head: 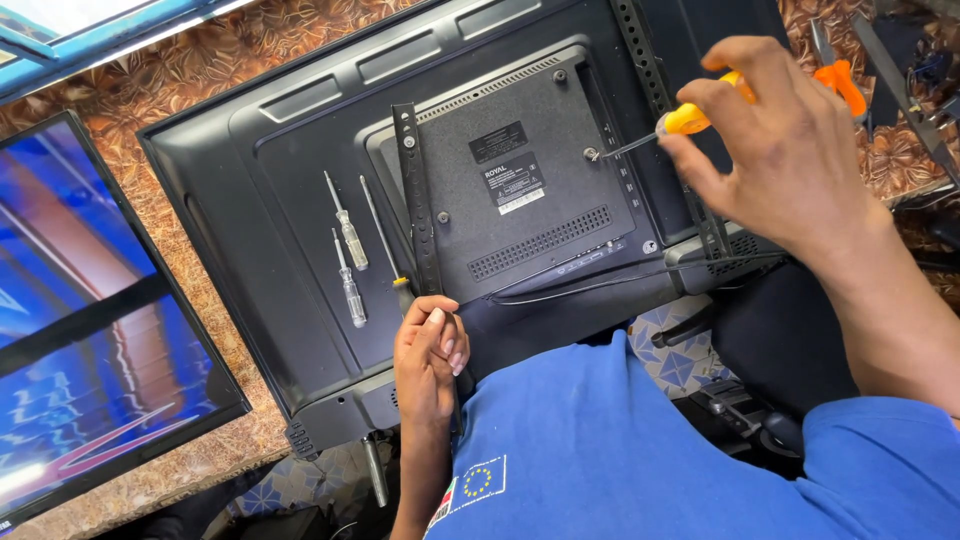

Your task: The person uses a screwdriver to remove screws from the back of a television set. They then detach a metal bracket from the television's rear panel.

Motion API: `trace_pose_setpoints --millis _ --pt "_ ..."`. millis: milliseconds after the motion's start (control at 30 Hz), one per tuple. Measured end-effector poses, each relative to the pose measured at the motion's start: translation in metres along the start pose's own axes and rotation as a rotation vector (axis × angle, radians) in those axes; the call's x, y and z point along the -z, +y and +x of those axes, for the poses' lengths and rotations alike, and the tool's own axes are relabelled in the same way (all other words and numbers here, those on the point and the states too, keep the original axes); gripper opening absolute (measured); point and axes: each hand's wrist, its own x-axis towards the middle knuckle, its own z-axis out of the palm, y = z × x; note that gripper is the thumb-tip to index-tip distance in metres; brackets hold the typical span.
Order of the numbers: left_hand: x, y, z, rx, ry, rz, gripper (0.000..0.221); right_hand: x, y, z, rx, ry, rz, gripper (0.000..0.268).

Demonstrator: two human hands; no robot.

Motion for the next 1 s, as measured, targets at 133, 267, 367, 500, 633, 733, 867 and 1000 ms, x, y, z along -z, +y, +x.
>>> trace_pose_setpoints --millis 133,267,367,500,633,733,867,1000 --pt "-0.002 0.002 -0.001 -0.003 -0.005 0.011 0.015 0.006 0.002 -0.001 -0.006 -0.008 0.07 0.026" --pt "-0.001 0.002 0.001 -0.012 -0.008 0.009 0.015 0.011 0.0 0.005 0.055 -0.029 0.32 0.045" --pt "-0.001 0.003 0.0 -0.01 -0.01 0.013 0.015 0.004 -0.002 0.001 0.032 0.035 0.22 0.027" --pt "0.001 0.001 0.0 -0.007 0.003 0.013 0.015 0.007 -0.002 0.006 0.134 0.04 0.396 0.015" --pt "0.001 0.002 0.0 -0.019 0.001 0.016 0.015 0.014 -0.006 0.01 0.1 -0.003 0.721 0.047" --pt "0.002 0.0 -0.001 -0.025 0.001 0.007 0.015 0.007 -0.006 0.006 0.123 0.076 0.55 0.055" --pt "0.003 -0.001 -0.001 -0.025 -0.003 0.009 0.016 0.001 -0.002 -0.006 0.034 0.018 0.213 0.019" --pt "0.003 -0.001 -0.002 -0.019 0.0 0.007 0.015 0.019 -0.004 0.002 0.096 -0.03 0.56 0.054"
